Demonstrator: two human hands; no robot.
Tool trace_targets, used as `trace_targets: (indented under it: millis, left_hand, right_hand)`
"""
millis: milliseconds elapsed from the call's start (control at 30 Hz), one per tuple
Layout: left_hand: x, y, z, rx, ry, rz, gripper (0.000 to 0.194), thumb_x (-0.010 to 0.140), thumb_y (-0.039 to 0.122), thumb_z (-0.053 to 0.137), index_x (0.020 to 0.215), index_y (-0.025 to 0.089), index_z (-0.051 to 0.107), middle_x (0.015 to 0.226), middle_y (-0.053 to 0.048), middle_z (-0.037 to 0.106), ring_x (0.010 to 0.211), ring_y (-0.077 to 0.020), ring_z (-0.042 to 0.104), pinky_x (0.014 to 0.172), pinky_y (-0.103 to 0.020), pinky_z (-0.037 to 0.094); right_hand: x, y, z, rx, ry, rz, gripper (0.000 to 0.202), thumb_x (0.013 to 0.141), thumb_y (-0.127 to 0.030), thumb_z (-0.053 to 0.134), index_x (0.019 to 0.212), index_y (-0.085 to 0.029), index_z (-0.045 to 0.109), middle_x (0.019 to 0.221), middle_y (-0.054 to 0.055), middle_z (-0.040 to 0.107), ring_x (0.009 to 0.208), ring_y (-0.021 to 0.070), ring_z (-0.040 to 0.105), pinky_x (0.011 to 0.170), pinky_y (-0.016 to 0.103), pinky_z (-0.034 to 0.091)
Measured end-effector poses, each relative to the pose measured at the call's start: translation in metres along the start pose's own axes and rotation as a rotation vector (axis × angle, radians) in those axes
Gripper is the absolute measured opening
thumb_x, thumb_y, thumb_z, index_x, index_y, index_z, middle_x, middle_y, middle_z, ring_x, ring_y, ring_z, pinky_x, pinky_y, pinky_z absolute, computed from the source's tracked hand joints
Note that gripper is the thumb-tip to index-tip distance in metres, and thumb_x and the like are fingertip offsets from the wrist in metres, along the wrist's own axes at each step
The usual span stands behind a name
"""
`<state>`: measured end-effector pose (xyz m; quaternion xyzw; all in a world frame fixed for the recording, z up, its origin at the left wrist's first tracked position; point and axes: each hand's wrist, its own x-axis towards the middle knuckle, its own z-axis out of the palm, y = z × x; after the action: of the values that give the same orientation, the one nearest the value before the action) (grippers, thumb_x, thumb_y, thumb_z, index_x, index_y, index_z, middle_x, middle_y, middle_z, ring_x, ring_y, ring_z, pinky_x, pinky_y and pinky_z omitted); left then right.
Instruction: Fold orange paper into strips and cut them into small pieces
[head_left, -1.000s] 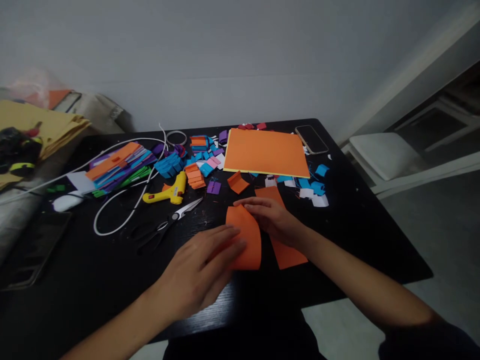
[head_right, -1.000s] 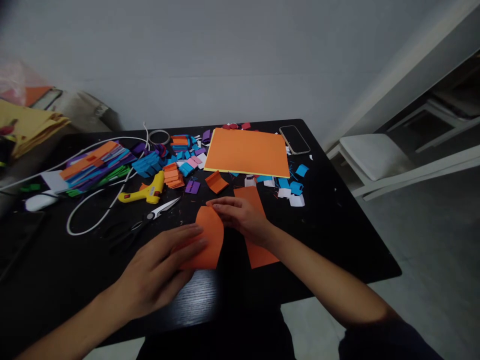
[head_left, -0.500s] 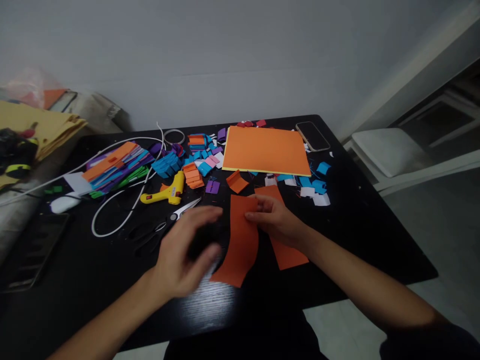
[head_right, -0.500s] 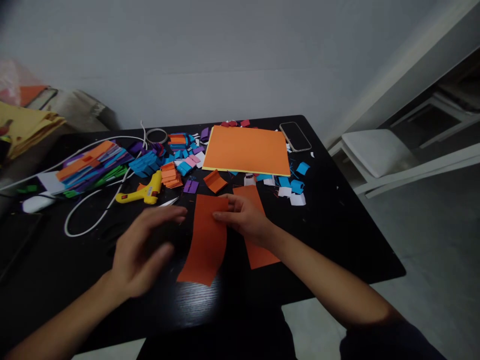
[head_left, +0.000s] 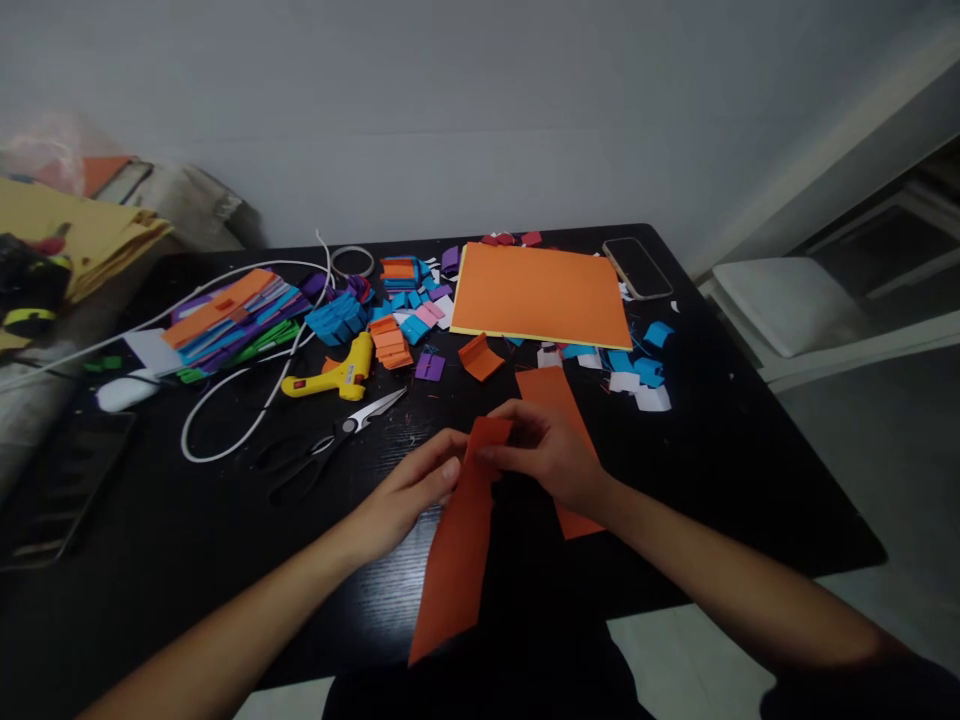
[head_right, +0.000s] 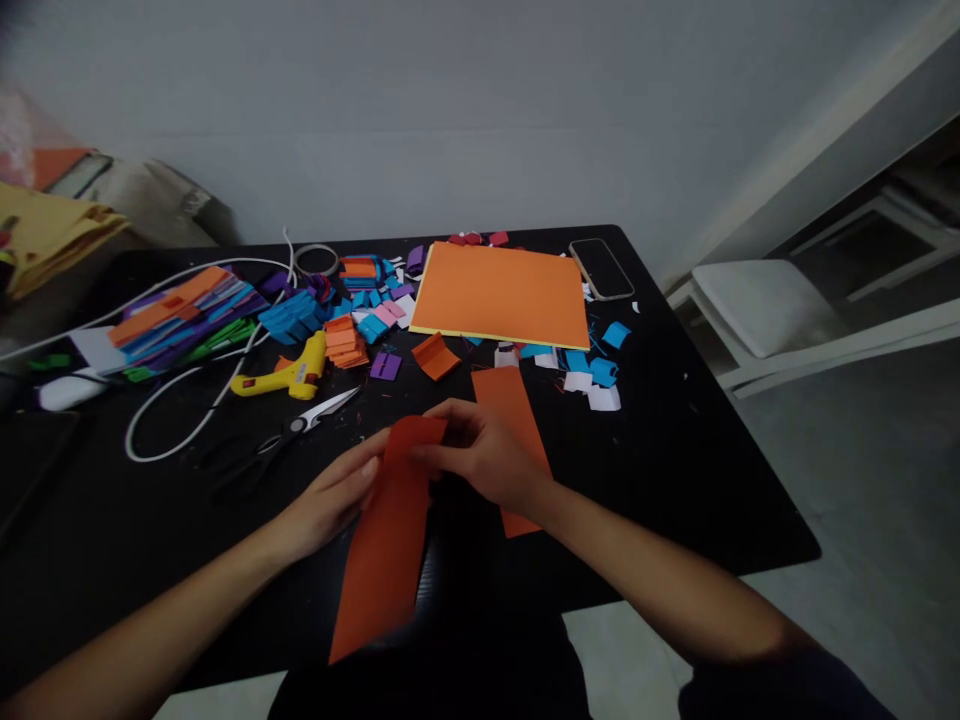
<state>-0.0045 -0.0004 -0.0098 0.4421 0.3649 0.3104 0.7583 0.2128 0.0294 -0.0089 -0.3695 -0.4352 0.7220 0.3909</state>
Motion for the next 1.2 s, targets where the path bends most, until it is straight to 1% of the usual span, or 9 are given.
trace_targets:
  millis: [133, 433, 633, 700, 767, 867, 967, 1100, 1200]
  left_hand:
    - [0.002, 0.004, 0.004, -0.048, -0.044, -0.008, 0.049, 0.093, 0.063, 0.071, 0.116, 0.02, 0.072, 0.095, -0.004, 0.071, 0.088, -0.0192, 0.066, 0.079, -0.028, 0.05]
    - [0.002, 0.013, 0.007, 0.087, -0.005, -0.037, 0.035, 0.091, 0.05, 0.077, 0.097, 0.016, 0.071, 0.083, 0.0, 0.066, 0.071, -0.0116, 0.054, 0.067, -0.023, 0.041]
    - [0.0, 0.008, 0.012, 0.023, -0.044, 0.008, 0.032, 0.092, 0.046, 0.077, 0.097, 0.016, 0.066, 0.09, -0.002, 0.069, 0.081, -0.015, 0.064, 0.077, -0.026, 0.052]
    - [0.0, 0.008, 0.013, -0.06, -0.07, -0.043, 0.036, 0.092, 0.049, 0.077, 0.1, 0.017, 0.064, 0.093, -0.004, 0.072, 0.083, -0.0176, 0.071, 0.081, -0.031, 0.057]
    - [-0.001, 0.009, 0.014, -0.123, -0.08, -0.138, 0.041, 0.09, 0.054, 0.078, 0.101, 0.017, 0.061, 0.09, -0.005, 0.075, 0.077, -0.0182, 0.074, 0.074, -0.03, 0.06]
    - [-0.002, 0.01, 0.013, -0.17, -0.057, -0.244, 0.049, 0.088, 0.06, 0.078, 0.104, 0.017, 0.062, 0.08, -0.005, 0.076, 0.064, -0.017, 0.074, 0.06, -0.025, 0.058]
    - [-0.001, 0.009, 0.012, -0.158, -0.065, -0.275, 0.051, 0.087, 0.062, 0.078, 0.107, 0.015, 0.068, 0.076, -0.005, 0.076, 0.06, -0.0157, 0.073, 0.056, -0.023, 0.058]
    - [-0.001, 0.008, 0.013, -0.089, -0.12, -0.303, 0.049, 0.088, 0.062, 0.078, 0.091, 0.013, 0.073, 0.076, -0.005, 0.075, 0.059, -0.012, 0.07, 0.056, -0.02, 0.057]
    - [-0.002, 0.01, 0.011, -0.061, -0.128, -0.298, 0.046, 0.088, 0.06, 0.078, 0.094, 0.014, 0.073, 0.073, -0.002, 0.072, 0.057, -0.0103, 0.067, 0.053, -0.018, 0.055]
  right_hand:
    - [-0.002, 0.004, 0.002, -0.06, 0.03, -0.028, 0.031, 0.075, -0.029, 0.093, 0.098, -0.024, 0.072, 0.09, -0.001, 0.074, 0.077, 0.0146, 0.07, 0.072, 0.028, 0.06]
    - [-0.01, -0.003, 0.008, -0.199, 0.026, -0.092, 0.031, 0.08, -0.017, 0.08, 0.109, -0.025, 0.075, 0.092, 0.0, 0.073, 0.081, 0.0154, 0.069, 0.072, 0.029, 0.058]
    - [-0.013, -0.002, 0.009, -0.305, 0.0, -0.134, 0.024, 0.087, -0.02, 0.075, 0.11, -0.023, 0.077, 0.105, 0.003, 0.068, 0.09, 0.0166, 0.07, 0.077, 0.03, 0.058]
    - [-0.014, -0.001, 0.009, -0.336, 0.006, -0.136, 0.018, 0.087, -0.019, 0.073, 0.105, -0.022, 0.076, 0.101, 0.003, 0.069, 0.087, 0.0167, 0.069, 0.075, 0.03, 0.057]
    - [-0.015, 0.0, 0.008, -0.343, -0.003, -0.124, 0.016, 0.087, -0.019, 0.074, 0.102, -0.021, 0.073, 0.096, 0.002, 0.07, 0.084, 0.0163, 0.068, 0.074, 0.03, 0.056]
    - [-0.016, -0.002, 0.008, -0.354, -0.053, -0.137, 0.028, 0.082, -0.02, 0.083, 0.106, -0.022, 0.07, 0.097, 0.002, 0.071, 0.085, 0.0163, 0.069, 0.075, 0.029, 0.055]
    - [-0.017, -0.004, 0.009, -0.462, -0.101, -0.249, 0.037, 0.076, -0.022, 0.093, 0.107, -0.022, 0.071, 0.1, 0.002, 0.07, 0.089, 0.0165, 0.068, 0.079, 0.029, 0.055]
    - [-0.017, -0.002, 0.008, -0.51, -0.138, -0.361, 0.021, 0.082, -0.015, 0.085, 0.099, -0.021, 0.076, 0.094, 0.002, 0.071, 0.084, 0.0155, 0.068, 0.074, 0.028, 0.053]
    - [-0.015, -0.003, 0.005, -0.468, -0.132, -0.347, 0.015, 0.086, -0.01, 0.077, 0.097, -0.021, 0.079, 0.096, 0.003, 0.073, 0.087, 0.0162, 0.07, 0.075, 0.028, 0.053]
